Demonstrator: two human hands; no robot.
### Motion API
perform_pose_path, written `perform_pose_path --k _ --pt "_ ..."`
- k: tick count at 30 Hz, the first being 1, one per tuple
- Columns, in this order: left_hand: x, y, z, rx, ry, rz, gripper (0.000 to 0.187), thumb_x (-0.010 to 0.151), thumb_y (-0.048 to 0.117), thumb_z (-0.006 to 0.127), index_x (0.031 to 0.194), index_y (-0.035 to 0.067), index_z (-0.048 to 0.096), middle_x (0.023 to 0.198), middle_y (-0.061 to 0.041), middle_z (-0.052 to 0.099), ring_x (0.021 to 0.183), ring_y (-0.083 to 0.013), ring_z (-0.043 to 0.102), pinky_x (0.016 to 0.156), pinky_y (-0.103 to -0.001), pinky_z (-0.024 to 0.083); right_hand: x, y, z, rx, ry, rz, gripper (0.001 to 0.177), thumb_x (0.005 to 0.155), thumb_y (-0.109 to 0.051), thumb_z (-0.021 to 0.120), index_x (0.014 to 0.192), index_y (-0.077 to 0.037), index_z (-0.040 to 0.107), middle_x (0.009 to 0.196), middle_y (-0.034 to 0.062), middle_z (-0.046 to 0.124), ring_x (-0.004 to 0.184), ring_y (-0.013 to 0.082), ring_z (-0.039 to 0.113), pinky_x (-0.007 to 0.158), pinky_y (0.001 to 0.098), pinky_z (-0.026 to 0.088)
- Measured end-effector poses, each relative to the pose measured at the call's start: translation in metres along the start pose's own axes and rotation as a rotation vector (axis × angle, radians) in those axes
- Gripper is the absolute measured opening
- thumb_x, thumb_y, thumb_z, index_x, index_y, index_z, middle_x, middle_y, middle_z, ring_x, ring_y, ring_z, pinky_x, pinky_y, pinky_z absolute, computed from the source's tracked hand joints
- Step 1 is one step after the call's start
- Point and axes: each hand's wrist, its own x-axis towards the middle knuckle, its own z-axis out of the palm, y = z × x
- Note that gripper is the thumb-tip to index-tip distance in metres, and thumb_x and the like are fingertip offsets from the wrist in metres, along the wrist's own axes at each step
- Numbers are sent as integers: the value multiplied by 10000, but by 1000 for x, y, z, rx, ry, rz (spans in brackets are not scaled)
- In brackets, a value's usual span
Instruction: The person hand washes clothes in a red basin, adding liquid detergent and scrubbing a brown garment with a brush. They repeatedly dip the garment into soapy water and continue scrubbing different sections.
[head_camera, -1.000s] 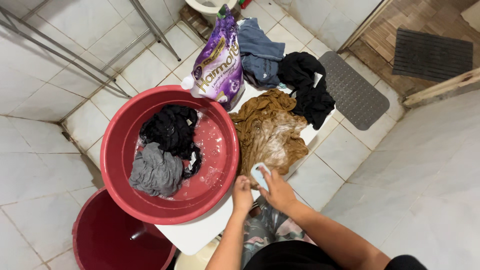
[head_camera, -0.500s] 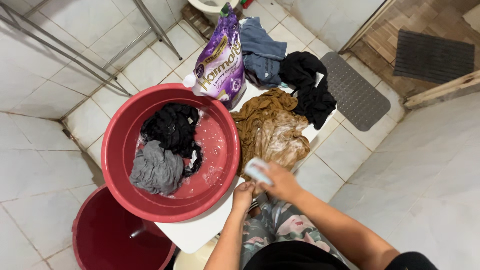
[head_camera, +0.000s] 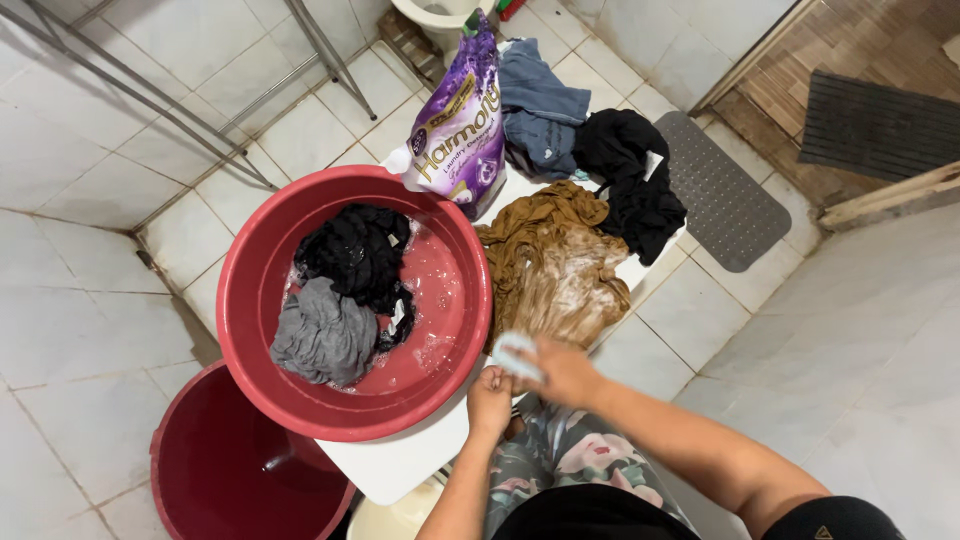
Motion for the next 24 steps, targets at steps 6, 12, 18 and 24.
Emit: perform_pose_path --k 6,12,18,24 --pt "-8 -6 -12 199 -25 22 222 993 212 614 979 16 718 766 -21 701 696 -99 594 691 -268 497 37 44 -33 -270 -130 257 598 929 -438 639 1495 -369 456 1150 163 563 998 345 637 719 472 570" --pt "11 -17 -17 54 -28 39 219 1010 214 569 1026 31 689 826 0 689 752 -87 576 728 -258 474 50 40 -29 -192 -3 386 589 930 -379 646 1492 -342 475 1161 174 555 1013 362 635 795 487 557" --pt "10 -45 -29 122 28 -31 302 1007 260 575 1046 -4 716 883 -90 732 821 -142 634 807 -295 509 -4 5 -17 -111 -166 162 696 826 -366 737 1473 -356 481 1253 205 534 1047 390 628 870 507 539" --pt "1 -31 -29 197 185 12 407 979 296 589 1218 -24 666 1156 -168 753 1101 -253 714 984 -370 492 15 71 -76 -288 29 487 585 905 -369 681 1460 -340 497 1214 161 590 1083 356 630 847 506 536"
